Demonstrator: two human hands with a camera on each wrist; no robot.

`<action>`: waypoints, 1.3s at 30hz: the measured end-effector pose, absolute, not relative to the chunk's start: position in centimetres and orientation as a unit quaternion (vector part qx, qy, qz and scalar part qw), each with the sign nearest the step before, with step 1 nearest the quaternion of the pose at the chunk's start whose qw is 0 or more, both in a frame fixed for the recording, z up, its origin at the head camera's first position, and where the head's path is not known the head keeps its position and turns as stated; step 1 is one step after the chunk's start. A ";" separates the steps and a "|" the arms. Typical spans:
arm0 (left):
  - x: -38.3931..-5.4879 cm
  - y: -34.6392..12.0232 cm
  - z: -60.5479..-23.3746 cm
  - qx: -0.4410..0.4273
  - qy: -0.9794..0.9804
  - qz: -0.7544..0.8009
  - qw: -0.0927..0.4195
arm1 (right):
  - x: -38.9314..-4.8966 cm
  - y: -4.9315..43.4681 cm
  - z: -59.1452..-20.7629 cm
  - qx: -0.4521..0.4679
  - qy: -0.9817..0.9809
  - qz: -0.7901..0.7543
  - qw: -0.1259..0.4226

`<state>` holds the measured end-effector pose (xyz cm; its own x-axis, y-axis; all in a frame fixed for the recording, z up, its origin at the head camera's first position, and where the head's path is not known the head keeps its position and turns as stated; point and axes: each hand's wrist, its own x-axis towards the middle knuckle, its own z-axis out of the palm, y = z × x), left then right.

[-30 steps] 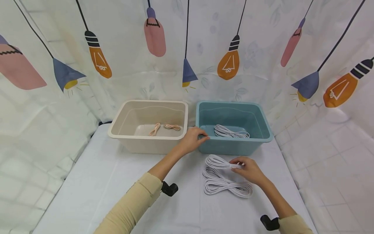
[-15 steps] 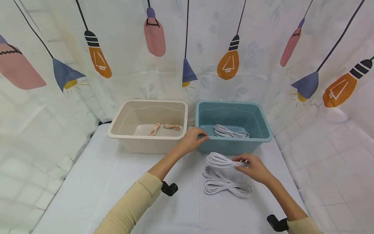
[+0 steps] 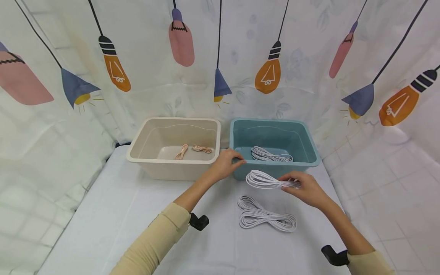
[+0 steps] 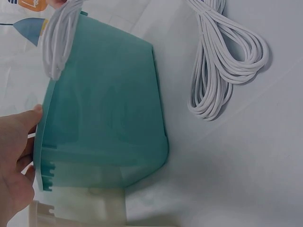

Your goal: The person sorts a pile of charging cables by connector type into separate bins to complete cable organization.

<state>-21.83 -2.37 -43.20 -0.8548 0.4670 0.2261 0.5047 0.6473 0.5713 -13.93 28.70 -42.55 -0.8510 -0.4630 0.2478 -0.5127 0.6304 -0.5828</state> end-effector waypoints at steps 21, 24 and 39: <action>-21.9 -2.3 -43.2 -0.264 -0.911 -0.317 0.024 | -17.1 29.7 -38.8 0.247 -0.909 0.332 0.041; -21.8 -2.3 -43.2 -0.264 -0.911 -0.317 0.024 | -17.8 29.5 -38.4 0.240 -0.911 0.332 0.038; -22.0 -2.2 -43.2 -0.262 -0.910 -0.319 0.026 | -21.5 28.7 -37.0 0.203 -0.926 0.316 0.029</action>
